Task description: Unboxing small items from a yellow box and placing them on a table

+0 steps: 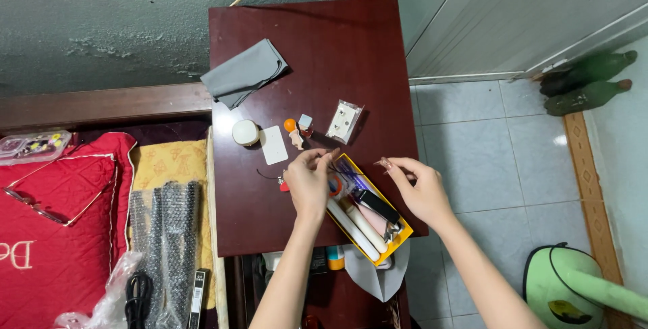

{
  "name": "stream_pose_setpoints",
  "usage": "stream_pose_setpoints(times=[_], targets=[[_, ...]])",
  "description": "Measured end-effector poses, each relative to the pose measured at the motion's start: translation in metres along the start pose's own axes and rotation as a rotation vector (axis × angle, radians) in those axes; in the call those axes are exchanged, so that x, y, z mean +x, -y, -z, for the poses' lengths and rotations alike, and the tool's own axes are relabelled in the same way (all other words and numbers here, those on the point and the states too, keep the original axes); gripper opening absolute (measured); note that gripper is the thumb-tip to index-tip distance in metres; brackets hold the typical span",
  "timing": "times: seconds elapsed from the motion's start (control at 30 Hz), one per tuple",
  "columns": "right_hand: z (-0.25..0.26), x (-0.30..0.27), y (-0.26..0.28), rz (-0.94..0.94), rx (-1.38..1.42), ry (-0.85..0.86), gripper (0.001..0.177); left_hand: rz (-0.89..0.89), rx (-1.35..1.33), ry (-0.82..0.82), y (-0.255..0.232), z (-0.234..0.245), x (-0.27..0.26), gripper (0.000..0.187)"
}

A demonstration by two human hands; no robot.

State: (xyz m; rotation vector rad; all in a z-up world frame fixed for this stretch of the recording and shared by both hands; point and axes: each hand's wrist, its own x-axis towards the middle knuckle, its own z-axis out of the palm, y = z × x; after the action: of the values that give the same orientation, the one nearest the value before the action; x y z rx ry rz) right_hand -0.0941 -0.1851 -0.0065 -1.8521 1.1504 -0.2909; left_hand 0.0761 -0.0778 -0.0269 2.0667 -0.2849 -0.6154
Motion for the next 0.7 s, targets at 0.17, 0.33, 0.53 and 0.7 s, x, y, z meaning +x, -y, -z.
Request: stream_pose_setpoints(times=[0.17,0.33,0.53,0.7], targets=[[0.003,-0.003,0.002,0.013,-0.004,0.004,0.022,-0.074,0.145,-0.02,0.0,0.01,0.003,0.011],[0.004,-0.007,0.009,-0.014,-0.005,0.018,0.022,-0.104,0.225,-0.012,-0.002,0.019,0.014,0.011],[0.003,-0.007,0.008,-0.008,0.001,0.04,0.023,-0.08,0.168,0.022,0.002,-0.004,0.014,0.012],[0.001,-0.008,0.005,-0.016,-0.008,0.04,0.023,0.063,-0.034,0.004,-0.005,-0.017,0.004,0.012]])
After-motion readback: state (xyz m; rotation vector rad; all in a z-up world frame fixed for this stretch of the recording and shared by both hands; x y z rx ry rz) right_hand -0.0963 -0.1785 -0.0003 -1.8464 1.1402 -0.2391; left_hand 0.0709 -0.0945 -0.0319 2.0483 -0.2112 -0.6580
